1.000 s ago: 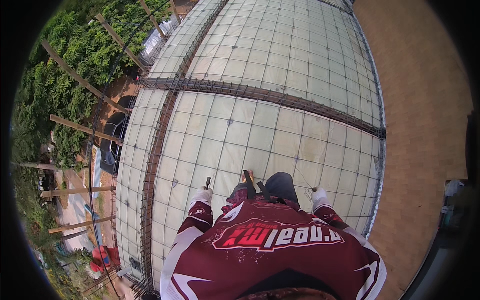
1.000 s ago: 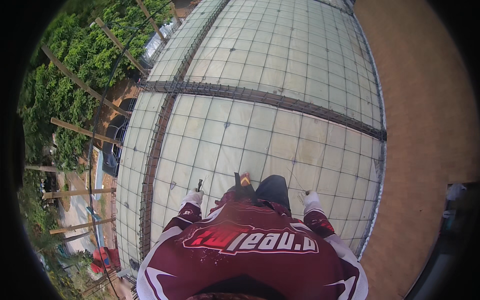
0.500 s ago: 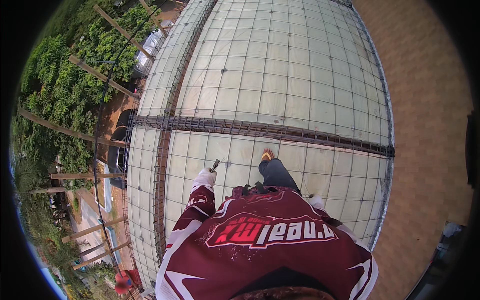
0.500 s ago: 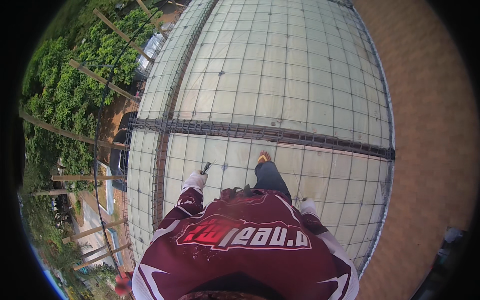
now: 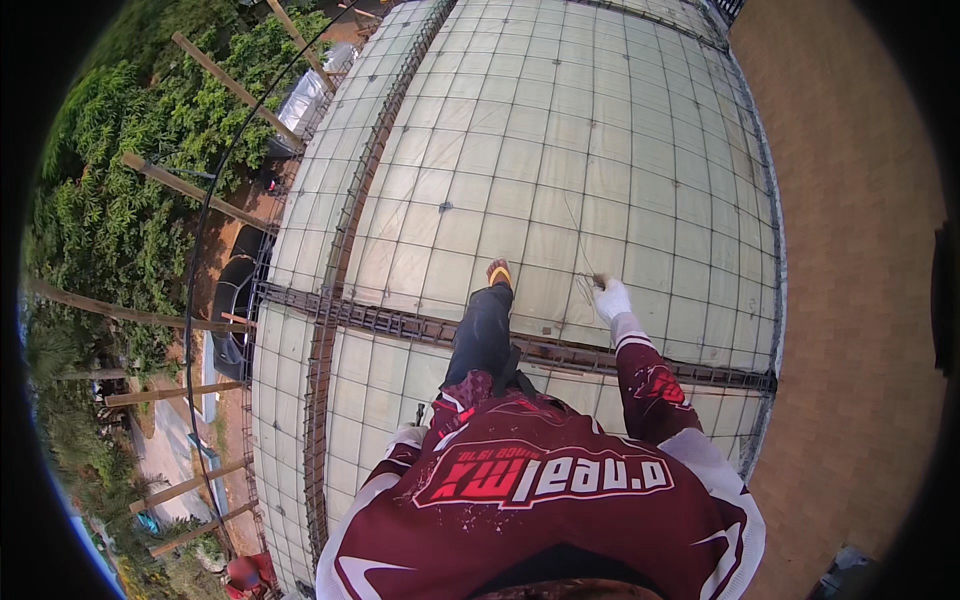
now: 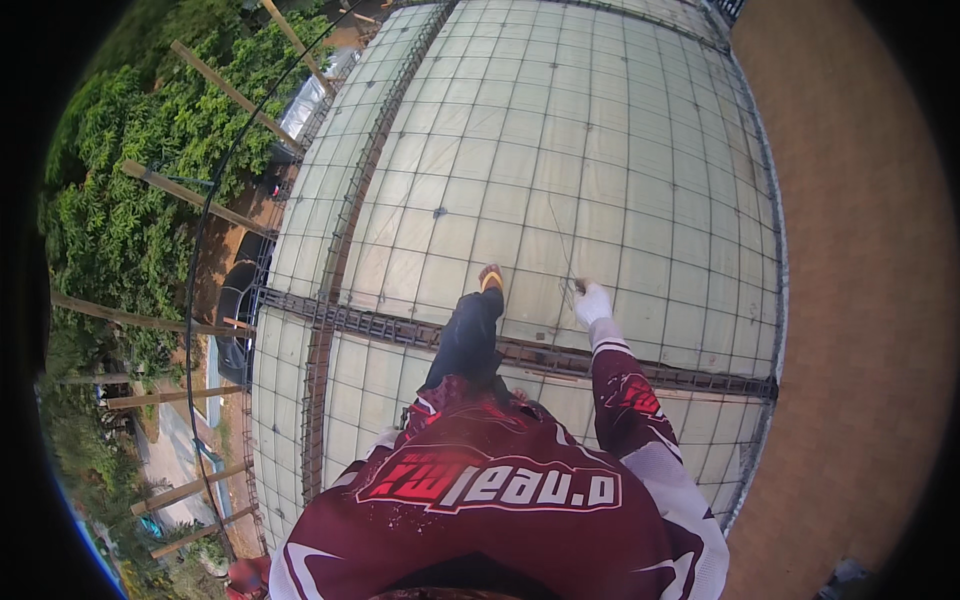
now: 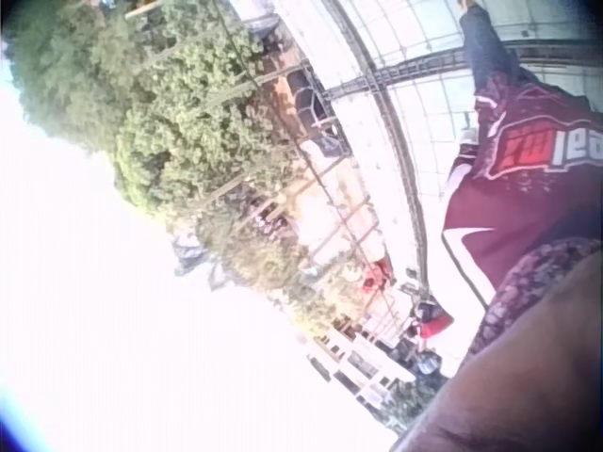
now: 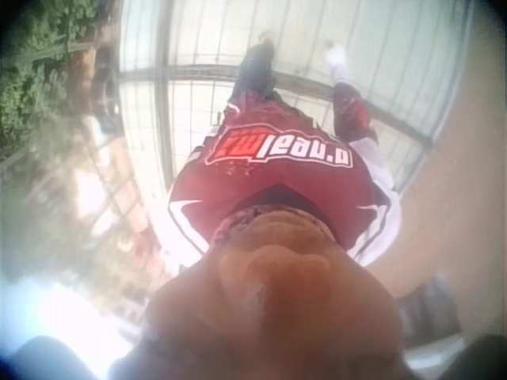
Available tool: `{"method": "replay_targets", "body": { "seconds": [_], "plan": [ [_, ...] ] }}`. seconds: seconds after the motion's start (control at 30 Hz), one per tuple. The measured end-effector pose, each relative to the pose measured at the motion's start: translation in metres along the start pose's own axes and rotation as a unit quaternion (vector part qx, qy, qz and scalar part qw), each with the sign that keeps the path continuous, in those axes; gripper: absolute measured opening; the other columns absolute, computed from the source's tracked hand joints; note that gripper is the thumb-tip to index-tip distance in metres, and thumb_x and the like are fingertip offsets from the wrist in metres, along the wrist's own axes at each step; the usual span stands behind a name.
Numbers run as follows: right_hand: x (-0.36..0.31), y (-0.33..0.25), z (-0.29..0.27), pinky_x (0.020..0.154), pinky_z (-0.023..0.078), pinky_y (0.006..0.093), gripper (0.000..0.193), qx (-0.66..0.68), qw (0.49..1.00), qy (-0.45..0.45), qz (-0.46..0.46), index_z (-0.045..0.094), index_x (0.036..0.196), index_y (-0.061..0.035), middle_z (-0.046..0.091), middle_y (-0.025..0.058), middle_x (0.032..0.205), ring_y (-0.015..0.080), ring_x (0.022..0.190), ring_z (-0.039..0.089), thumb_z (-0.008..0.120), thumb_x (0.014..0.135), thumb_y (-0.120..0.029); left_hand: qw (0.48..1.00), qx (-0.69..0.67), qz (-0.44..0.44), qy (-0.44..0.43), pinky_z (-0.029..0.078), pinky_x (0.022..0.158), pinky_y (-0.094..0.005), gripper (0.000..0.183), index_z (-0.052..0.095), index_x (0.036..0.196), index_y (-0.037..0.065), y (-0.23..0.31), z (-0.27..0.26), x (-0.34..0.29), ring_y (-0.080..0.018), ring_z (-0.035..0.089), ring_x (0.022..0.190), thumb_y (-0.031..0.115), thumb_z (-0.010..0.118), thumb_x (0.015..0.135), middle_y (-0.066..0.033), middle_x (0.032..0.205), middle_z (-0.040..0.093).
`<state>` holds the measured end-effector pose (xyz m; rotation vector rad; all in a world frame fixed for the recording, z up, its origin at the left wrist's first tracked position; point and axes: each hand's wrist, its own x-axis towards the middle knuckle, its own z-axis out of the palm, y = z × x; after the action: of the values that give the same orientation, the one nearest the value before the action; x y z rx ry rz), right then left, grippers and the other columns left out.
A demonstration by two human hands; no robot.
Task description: The person walks across a construction site rooftop and uses pliers to tie wire around intersecting rebar rods in a grid. The person repeatedly positions wire, twists it with pliers, and secures the rebar intersections.
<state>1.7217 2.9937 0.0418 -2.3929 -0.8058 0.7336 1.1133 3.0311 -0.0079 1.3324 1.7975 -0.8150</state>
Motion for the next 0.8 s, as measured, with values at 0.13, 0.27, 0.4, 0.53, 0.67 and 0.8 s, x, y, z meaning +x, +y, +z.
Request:
{"method": "replay_targets", "body": {
  "seconds": [0.13,0.27,0.4,0.53,0.67,0.8],
  "plan": [
    [0.118,-0.012,0.006,0.1,0.054,0.0406,0.034,-0.034,0.999,-0.017,-0.007,0.07,0.126,-0.0047,0.073,0.022,0.118,0.0357,0.113,0.069,0.058,0.095,-0.012,0.999,0.006,0.049,0.007,0.054,0.096,-0.0453,0.047,0.073,0.123,0.01,0.085,-0.038,0.09,-0.0378,0.068,0.116,0.038,0.064,0.086,-0.021,0.119,0.073],
    [0.214,0.012,-0.006,0.094,0.055,0.04,0.031,-0.086,0.986,-0.041,0.139,0.075,0.117,-0.0045,0.075,0.0208,0.111,0.0352,0.107,0.073,0.065,0.092,-0.019,0.97,0.144,0.196,-0.031,0.052,0.099,-0.0449,0.046,0.071,0.127,0.009,0.213,-0.157,0.17,-0.0361,0.068,0.117,0.03,0.061,0.088,-0.022,0.124,0.071],
    [0.26,0.023,-0.013,0.089,0.055,0.041,0.029,-0.056,0.975,-0.03,0.213,0.074,0.115,-0.0023,0.076,0.0215,0.106,0.0341,0.101,0.073,0.063,0.089,-0.008,0.994,-0.01,0.074,0.085,0.056,0.083,-0.0448,0.042,0.072,0.123,0.009,0.38,-0.308,0.206,-0.0333,0.074,0.095,0.032,0.065,0.089,-0.0166,0.102,0.077],
    [0.304,0.006,-0.005,0.089,0.056,0.0398,0.029,0.032,0.965,0.007,0.259,0.075,0.114,-0.004,0.076,0.0204,0.105,0.0332,0.1,0.073,0.062,0.087,-0.005,0.979,-0.056,0.18,0.07,0.053,0.076,-0.0439,0.035,0.072,0.116,0.006,0.552,-0.457,0.212,-0.0288,0.072,0.084,0.03,0.06,0.093,-0.0153,0.09,0.074],
    [0.363,-0.016,-0.003,0.09,0.056,0.0398,0.03,0.004,0.957,-0.034,0.287,0.076,0.113,-0.0039,0.076,0.0203,0.105,0.0327,0.103,0.074,0.062,0.086,-0.006,0.97,-0.026,0.223,0.092,0.055,0.069,-0.0421,0.033,0.072,0.115,0.009,0.704,-0.548,0.21,-0.0266,0.071,0.074,0.03,0.06,0.094,-0.0141,0.082,0.072],
    [0.454,-0.026,0.002,0.092,0.056,0.0389,0.032,-0.006,0.961,-0.081,0.266,0.077,0.112,-0.0047,0.076,0.0214,0.107,0.0338,0.105,0.073,0.067,0.083,-0.014,0.968,-0.042,0.229,0.09,0.054,0.061,-0.0384,0.03,0.072,0.114,0.009,0.818,-0.59,0.228,-0.0224,0.069,0.063,0.031,0.061,0.097,-0.0109,0.075,0.07]
  ]
}}
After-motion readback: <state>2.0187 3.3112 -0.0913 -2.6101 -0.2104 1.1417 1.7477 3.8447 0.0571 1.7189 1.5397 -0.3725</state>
